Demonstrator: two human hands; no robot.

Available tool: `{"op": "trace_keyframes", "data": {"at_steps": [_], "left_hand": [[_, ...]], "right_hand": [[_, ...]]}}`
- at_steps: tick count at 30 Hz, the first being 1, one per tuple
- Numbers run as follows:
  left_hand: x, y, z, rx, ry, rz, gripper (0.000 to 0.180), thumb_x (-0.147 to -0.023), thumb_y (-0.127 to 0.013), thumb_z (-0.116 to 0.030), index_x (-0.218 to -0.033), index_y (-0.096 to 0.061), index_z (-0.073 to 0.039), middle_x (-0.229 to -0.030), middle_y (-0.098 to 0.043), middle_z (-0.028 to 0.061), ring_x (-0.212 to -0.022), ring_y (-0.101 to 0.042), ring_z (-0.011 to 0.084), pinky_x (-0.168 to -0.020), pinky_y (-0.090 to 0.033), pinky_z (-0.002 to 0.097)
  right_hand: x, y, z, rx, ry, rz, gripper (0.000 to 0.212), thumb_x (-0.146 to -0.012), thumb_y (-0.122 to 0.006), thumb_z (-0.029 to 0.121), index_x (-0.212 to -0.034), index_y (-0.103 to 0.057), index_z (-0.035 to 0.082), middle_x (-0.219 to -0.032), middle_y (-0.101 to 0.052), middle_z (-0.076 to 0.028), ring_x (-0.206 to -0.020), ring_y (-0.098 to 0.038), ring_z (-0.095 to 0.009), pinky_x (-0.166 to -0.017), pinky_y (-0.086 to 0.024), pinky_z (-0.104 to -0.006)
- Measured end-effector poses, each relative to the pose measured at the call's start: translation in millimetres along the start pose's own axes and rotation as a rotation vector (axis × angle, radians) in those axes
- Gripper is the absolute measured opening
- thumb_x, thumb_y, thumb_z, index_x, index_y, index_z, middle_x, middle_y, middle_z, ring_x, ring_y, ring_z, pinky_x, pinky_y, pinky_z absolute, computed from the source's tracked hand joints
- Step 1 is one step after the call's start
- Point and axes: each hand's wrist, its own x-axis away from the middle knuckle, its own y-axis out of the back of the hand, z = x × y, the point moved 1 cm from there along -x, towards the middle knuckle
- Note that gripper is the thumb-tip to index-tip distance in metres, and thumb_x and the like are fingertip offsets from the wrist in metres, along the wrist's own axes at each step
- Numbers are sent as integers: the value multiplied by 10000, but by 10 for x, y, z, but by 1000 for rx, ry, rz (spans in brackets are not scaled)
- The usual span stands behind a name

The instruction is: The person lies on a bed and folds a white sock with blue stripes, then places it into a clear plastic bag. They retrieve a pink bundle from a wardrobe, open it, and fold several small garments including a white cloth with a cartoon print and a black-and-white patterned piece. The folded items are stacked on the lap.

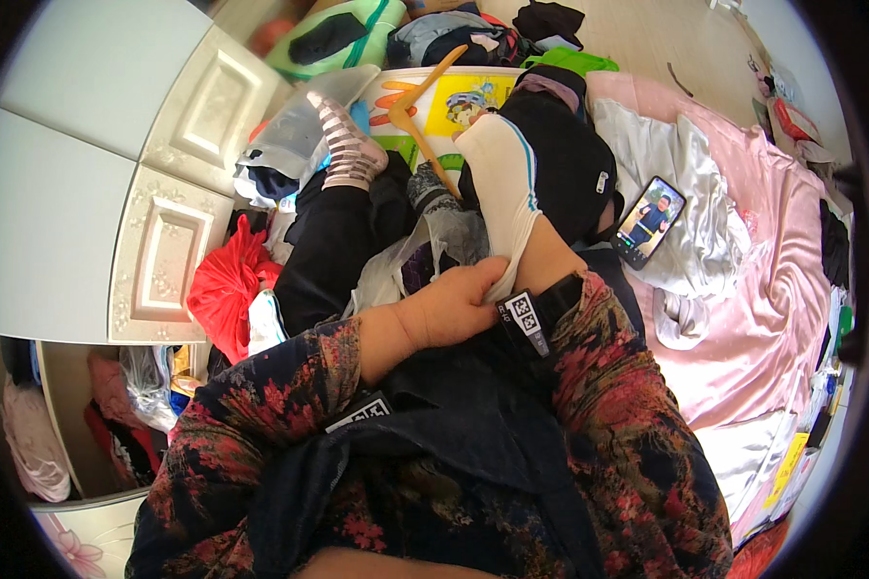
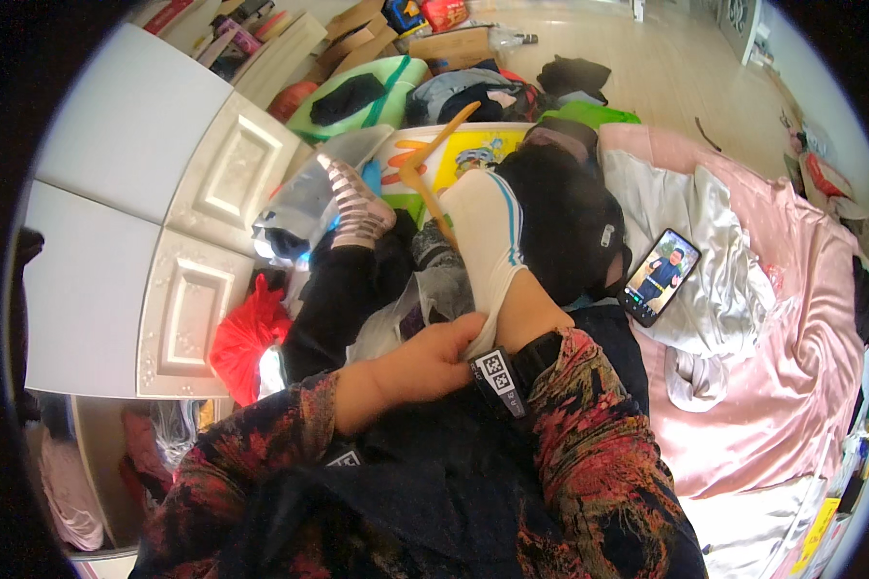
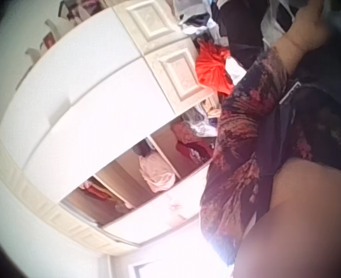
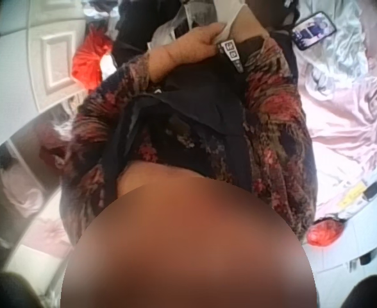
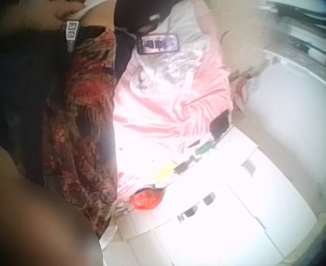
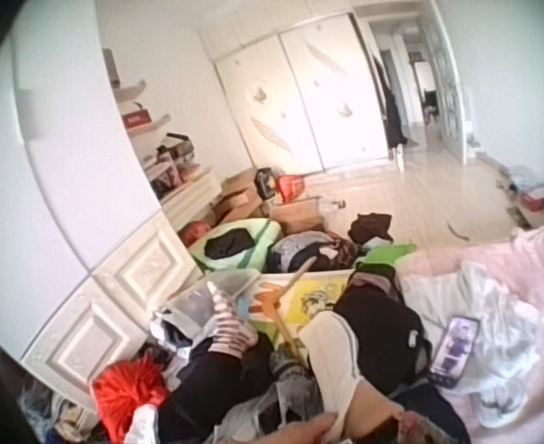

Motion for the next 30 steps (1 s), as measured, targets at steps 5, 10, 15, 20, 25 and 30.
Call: {"op": "trace_keyframes", "data": {"at_steps": [5, 10, 15, 20, 25, 30], "left_hand": [[10, 79, 42, -2, 27, -86, 274, -895, -676, -157, -1104, -543, -42, -948, -644, 143, -895, -640, 271, -810, -504, 355], [-13, 317, 4, 522, -18, -498, 169, -938, -643, -55, -1093, -575, -59, -979, -601, -19, -863, -545, 52, -751, -462, 206], [-52, 690, -8, 29, -137, -753, 225, -904, -668, -48, -1121, -616, -13, -962, -606, 22, -853, -559, 87, -783, -466, 227], [-35, 925, 21, 498, 117, -419, 75, -928, -662, -76, -991, -652, -37, -950, -603, -14, -871, -544, 82, -763, -461, 257], [-19, 901, -7, 532, 23, -362, 86, -953, -623, -96, -1030, -632, -58, -952, -599, -21, -859, -527, 74, -766, -430, 225], [60, 934, -30, 597, 91, -347, 128, -934, -619, -88, -1056, -635, -51, -977, -625, -18, -904, -548, 80, -843, -424, 233]], "right_hand": [[-82, -76, 78, -326, -73, 99, 500, -1013, -481, 430, -1334, -501, 47, -1221, -587, -146, -1146, -565, -303, -1026, -437, -400], [11, -2, 438, -1072, -435, 426, 713, -1006, -399, 606, -1440, -425, 41, -1329, -548, -177, -1220, -536, -327, -1083, -405, -418], [90, 48, 783, -1247, -670, 526, 918, -958, -214, 757, -1524, -328, 43, -1466, -458, -213, -1301, -492, -352, -1145, -345, -418], [75, 1, 908, -1226, -677, 541, 818, -1002, -258, 674, -1526, -328, 50, -1459, -464, -196, -1298, -495, -323, -1154, -325, -409], [131, 25, 837, -735, -577, 583, 556, -1075, -349, 394, -1500, -354, 34, -1427, -499, -178, -1292, -512, -245, -1142, -341, -359], [107, 38, 600, -559, -29, 647, 491, -1063, -435, 257, -1479, -364, 6, -1390, -542, -153, -1247, -546, -171, -1085, -401, -287]]}}
